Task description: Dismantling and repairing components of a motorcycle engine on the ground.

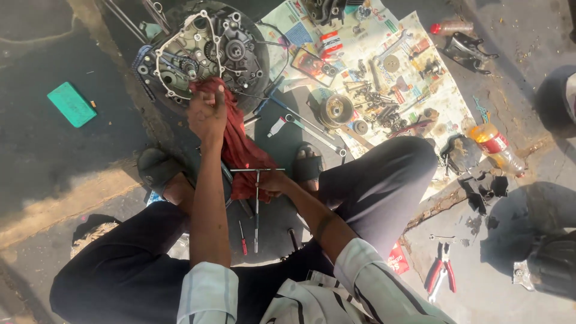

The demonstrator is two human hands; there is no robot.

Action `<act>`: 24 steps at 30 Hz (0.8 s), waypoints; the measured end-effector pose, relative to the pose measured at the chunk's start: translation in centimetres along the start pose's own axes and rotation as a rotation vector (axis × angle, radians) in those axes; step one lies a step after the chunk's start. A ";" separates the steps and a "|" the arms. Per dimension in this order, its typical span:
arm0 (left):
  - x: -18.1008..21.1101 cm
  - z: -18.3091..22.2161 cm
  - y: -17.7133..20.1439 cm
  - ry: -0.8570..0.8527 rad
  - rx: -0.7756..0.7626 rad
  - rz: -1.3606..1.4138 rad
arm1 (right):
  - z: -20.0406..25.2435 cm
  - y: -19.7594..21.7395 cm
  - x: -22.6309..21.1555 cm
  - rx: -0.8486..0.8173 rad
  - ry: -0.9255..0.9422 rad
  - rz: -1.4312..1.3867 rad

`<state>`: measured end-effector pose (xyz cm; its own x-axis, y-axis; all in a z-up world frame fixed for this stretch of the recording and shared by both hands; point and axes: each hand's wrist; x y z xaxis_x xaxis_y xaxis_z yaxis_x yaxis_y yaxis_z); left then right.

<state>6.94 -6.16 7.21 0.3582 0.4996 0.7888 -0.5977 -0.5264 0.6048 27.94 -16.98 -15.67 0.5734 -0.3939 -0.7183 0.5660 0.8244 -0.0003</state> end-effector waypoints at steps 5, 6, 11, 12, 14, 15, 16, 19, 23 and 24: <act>-3.1 4.8 -5.9 -0.058 -0.166 -0.175 | 0.1 15.6 1.1 1.029 0.225 -0.596; -3.9 5.4 -7.3 -0.044 -0.256 -0.212 | 2.4 19.2 -1.0 1.433 -0.007 -0.073; -6.9 8.2 -12.2 -0.034 -0.450 -0.340 | 9.5 24.1 7.2 1.450 0.014 -0.155; -6.9 8.2 -12.4 -0.006 -0.501 -0.382 | 9.3 24.5 7.0 1.446 0.036 -0.149; -8.1 8.2 -13.7 -0.005 -0.527 -0.396 | 9.1 24.6 6.9 1.443 0.080 -0.138; -8.7 8.2 -14.5 0.002 -0.559 -0.405 | 9.0 24.9 6.7 1.445 0.102 -0.135; -8.8 8.0 -14.4 0.005 -0.559 -0.416 | 9.1 24.2 7.1 1.435 0.112 -0.128; -10.1 8.1 -14.6 0.025 -0.622 -0.381 | 10.4 22.2 8.2 1.414 0.135 -0.096; -12.0 7.5 -15.3 -0.024 -0.652 -0.331 | 10.4 21.2 7.1 1.356 0.233 -0.023; -12.5 7.3 -15.0 -0.054 -0.642 -0.332 | 9.8 20.7 6.5 1.328 0.265 -0.004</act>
<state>16.62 -9.56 -10.90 0.6189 0.5193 0.5893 -0.7486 0.1629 0.6427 49.22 -6.42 -13.48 0.5252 -0.1817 -0.8314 0.7937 -0.2478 0.5555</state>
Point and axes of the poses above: each hand's wrist, its own z-axis away from the middle knuckle, its own y-axis out of the back of the hand, x = y × z, and after that the axes turned 12 degrees about y, right-handed
